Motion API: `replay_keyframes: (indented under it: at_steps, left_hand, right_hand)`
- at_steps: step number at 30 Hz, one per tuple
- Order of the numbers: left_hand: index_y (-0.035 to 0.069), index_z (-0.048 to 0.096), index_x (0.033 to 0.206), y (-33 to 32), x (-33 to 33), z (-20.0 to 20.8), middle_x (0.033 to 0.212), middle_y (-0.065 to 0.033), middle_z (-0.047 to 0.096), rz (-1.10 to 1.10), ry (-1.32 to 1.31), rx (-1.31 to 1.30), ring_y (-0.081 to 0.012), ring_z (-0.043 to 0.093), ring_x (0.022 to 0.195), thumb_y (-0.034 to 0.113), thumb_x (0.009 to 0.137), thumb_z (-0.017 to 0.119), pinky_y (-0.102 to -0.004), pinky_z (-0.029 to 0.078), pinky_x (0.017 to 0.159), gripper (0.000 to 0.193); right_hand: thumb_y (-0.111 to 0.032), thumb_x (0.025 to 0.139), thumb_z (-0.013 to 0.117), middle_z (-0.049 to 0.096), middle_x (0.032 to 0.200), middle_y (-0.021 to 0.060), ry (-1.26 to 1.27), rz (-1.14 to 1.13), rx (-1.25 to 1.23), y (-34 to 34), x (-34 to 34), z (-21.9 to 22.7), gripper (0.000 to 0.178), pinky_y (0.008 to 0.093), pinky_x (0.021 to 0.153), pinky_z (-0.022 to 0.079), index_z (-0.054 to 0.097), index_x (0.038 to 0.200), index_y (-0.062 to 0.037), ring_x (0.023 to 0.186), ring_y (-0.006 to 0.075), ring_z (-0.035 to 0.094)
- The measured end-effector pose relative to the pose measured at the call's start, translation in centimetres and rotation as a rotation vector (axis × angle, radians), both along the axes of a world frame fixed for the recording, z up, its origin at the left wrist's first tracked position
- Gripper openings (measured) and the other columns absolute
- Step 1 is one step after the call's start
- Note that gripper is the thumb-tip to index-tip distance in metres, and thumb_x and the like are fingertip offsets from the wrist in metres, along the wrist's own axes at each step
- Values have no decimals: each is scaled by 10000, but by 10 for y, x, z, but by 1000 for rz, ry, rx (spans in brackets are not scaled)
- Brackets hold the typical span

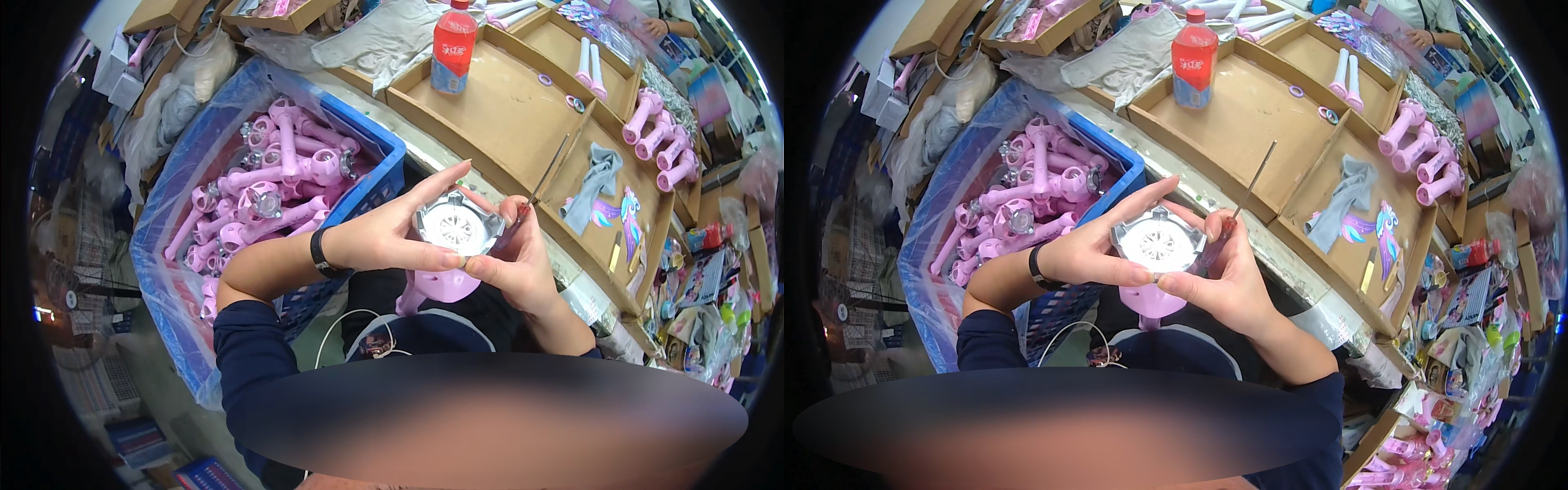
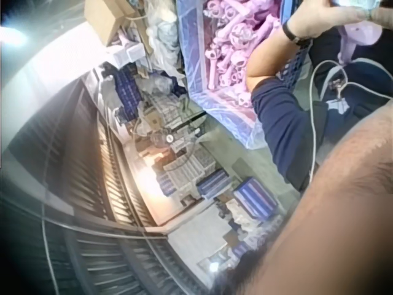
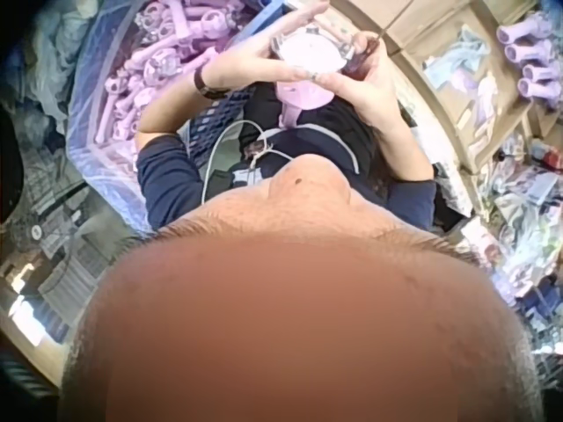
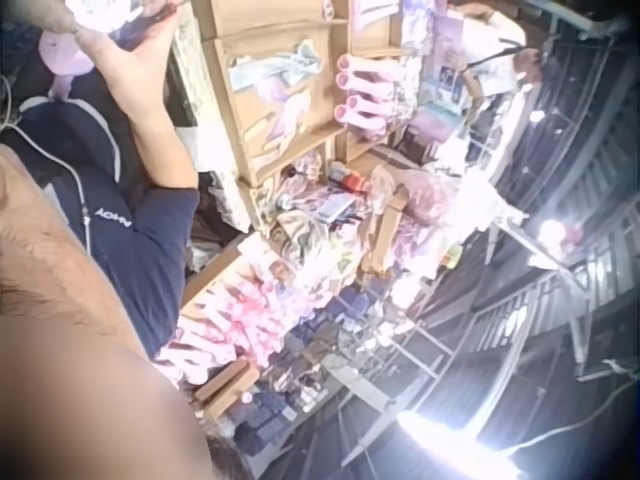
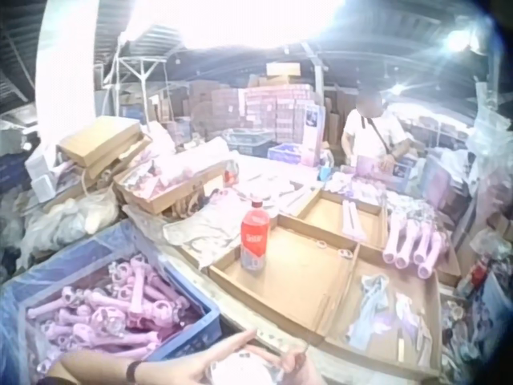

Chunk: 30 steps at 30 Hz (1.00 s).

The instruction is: The person assembles pink toy wands by attaching a silver crown piece to the wand head, inserting a decorative wing sticker, and wiping the wand with a cloth. The person repeats this sequence on multiple wands, handling each one individually.

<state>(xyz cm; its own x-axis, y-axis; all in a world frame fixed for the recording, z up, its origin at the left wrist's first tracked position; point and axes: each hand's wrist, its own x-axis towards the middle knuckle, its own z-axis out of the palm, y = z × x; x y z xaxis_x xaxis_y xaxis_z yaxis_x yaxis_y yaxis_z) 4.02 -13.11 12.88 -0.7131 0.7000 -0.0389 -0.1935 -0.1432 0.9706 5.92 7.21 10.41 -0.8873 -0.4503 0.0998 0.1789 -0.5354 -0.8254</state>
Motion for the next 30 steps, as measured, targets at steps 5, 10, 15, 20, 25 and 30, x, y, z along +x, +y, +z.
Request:
replay_keyframes:
  at_steps: [5,10,15,20,25,30]
  left_hand:
    - [25,39,1481,1,-2,-4,1393,-153,329,52,33,-27,-201,347,1286,144,782,722,-323,282,1059,985]
    - [8,26,1475,5,-7,-27,1435,-209,257,202,227,-13,-232,302,1317,206,789,741,-331,241,1083,1010]
    - [45,60,1477,15,-1,-70,1439,-195,302,322,223,325,-266,314,1331,408,778,732,-371,251,1089,1035]
    - [47,108,1471,25,-19,-109,1450,-128,317,9,-45,587,-237,307,1340,453,579,855,-374,239,1099,1232]
    - [87,68,1461,43,11,-117,1413,-111,310,411,241,83,-218,342,1306,45,630,822,-367,300,1067,1123]
    - [41,-40,1449,46,33,-98,1461,-222,178,430,509,85,-318,213,1374,344,622,867,-415,176,1116,1264]
  right_hand:
    - [43,705,751,354,1368,230,-97,33,-39,1,-7,1,594,385,1044,351,268,1020,-101,1250,242,386]
    - [-1,704,761,255,1333,168,202,-238,9,-7,-1,-9,596,424,1073,309,278,1039,-94,1295,275,335]
    - [4,733,728,438,1214,176,260,-458,145,1,0,-24,535,417,1016,363,284,1014,-98,1172,261,475]
    - [-134,811,631,440,1296,299,92,-268,-101,11,-17,-33,301,427,1030,359,379,976,-117,1232,328,442]
    - [-155,824,659,414,1328,292,69,-542,-50,7,-17,-32,374,420,1046,337,351,1034,-121,1275,324,395]
    - [22,725,738,339,1389,263,181,-328,-34,12,-15,-28,570,412,1049,324,291,1040,-137,1255,273,387]
